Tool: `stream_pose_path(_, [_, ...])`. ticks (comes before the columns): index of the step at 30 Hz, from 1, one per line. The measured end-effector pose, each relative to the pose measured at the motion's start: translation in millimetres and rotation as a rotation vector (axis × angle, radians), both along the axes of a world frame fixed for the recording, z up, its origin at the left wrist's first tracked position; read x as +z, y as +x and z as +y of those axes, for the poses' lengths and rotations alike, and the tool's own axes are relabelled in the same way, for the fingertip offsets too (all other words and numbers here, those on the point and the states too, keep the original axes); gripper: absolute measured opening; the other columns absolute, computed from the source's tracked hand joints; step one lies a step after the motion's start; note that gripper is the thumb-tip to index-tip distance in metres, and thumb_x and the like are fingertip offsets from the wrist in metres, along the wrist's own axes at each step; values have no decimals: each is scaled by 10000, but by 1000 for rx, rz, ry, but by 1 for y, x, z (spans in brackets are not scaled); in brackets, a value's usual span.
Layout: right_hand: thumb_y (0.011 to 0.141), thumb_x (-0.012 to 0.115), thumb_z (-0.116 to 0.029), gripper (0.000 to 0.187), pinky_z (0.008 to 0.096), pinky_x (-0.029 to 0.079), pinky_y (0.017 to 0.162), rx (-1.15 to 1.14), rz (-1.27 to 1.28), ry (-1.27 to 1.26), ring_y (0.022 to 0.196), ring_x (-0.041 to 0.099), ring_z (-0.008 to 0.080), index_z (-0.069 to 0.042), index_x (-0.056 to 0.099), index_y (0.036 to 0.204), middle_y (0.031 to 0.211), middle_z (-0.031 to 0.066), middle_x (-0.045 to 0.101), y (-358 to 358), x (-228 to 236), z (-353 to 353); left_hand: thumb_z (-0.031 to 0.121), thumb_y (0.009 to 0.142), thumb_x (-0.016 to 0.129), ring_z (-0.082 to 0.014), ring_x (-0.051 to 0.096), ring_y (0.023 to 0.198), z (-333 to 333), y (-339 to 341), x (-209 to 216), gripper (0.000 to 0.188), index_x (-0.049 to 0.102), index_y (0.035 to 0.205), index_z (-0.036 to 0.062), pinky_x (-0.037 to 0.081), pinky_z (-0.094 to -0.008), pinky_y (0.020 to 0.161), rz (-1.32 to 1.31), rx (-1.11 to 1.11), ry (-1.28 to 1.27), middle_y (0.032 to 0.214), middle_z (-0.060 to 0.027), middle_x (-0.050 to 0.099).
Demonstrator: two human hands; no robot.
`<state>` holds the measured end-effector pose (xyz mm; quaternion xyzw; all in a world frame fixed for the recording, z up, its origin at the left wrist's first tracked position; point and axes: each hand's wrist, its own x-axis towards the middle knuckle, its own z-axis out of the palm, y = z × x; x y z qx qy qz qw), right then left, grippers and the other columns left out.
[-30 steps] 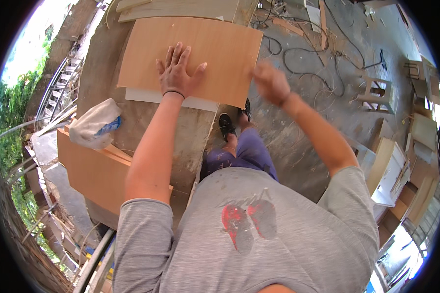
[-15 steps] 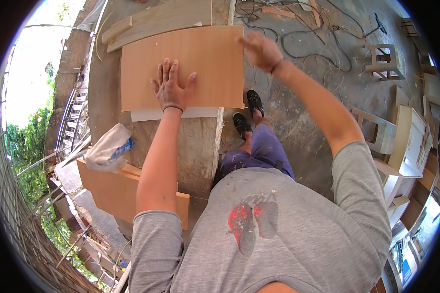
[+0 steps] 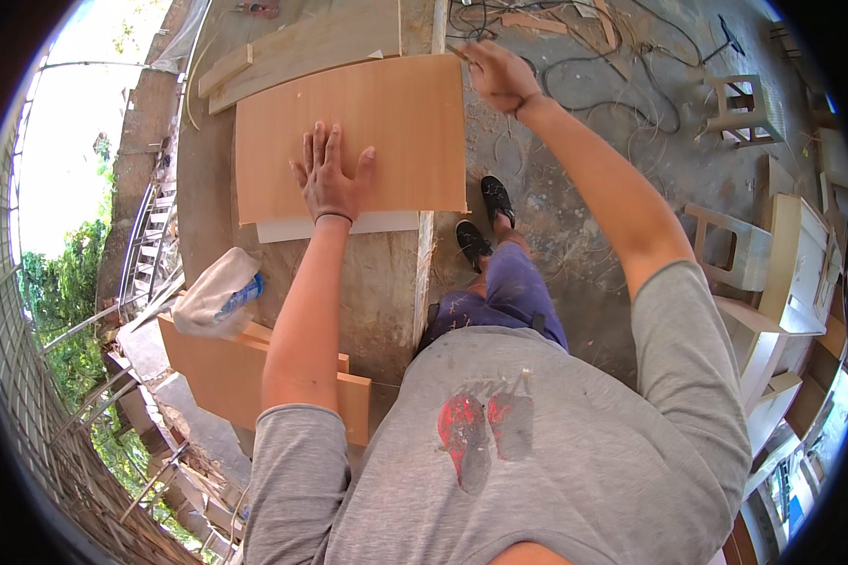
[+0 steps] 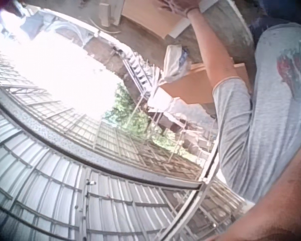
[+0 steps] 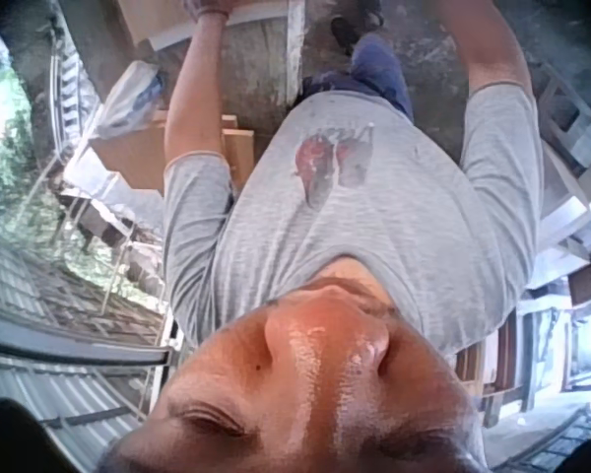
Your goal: The person applies adhesive edging to the side of a wood panel by hand, uses a small block to press it down, trims the excess edging using a blade, and then wipes the panel with a cloth and liquid.
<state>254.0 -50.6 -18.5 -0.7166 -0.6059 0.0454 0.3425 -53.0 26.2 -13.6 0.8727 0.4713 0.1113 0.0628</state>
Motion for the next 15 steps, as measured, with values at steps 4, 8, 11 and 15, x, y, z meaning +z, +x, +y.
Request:
stream_pose_path(4, [807,528,-18,335,428,503,685,76,-74,123,851,575,373,-136,547,1120,870,132,563,-9,-32,-8,557,839,578,-219,235,1431,-2,-1,-2,673,441,1401,213,121,-526,1151,18,9,-27,1532,-17,312])
stream_pose_path(8, [732,588,-61,329,433,540,765,383,-52,-45,960,607,329,-194,633,1030,963,98,614,-87,-10,-103,551,833,580,-211,212,1438,-3,-3,0,688,424,1410,209,103,-511,1164,21,29,-52,1539,-17,291])
stream_pose_path(11, [721,611,-102,323,444,553,725,696,-99,-354,949,613,320,-212,637,1024,983,97,617,-126,22,-151,548,834,581,-212,218,1435,-3,-4,3,685,429,1407,206,105,-516,1162,11,31,-49,1535,-18,298])
stream_pose_path(15, [762,579,-128,284,437,554,682,404,-86,-109,908,621,303,-197,629,1033,961,97,616,-90,5,-111,547,837,575,-215,226,1431,-2,-3,4,677,433,1403,203,102,-524,1161,6,24,-47,1526,-20,311])
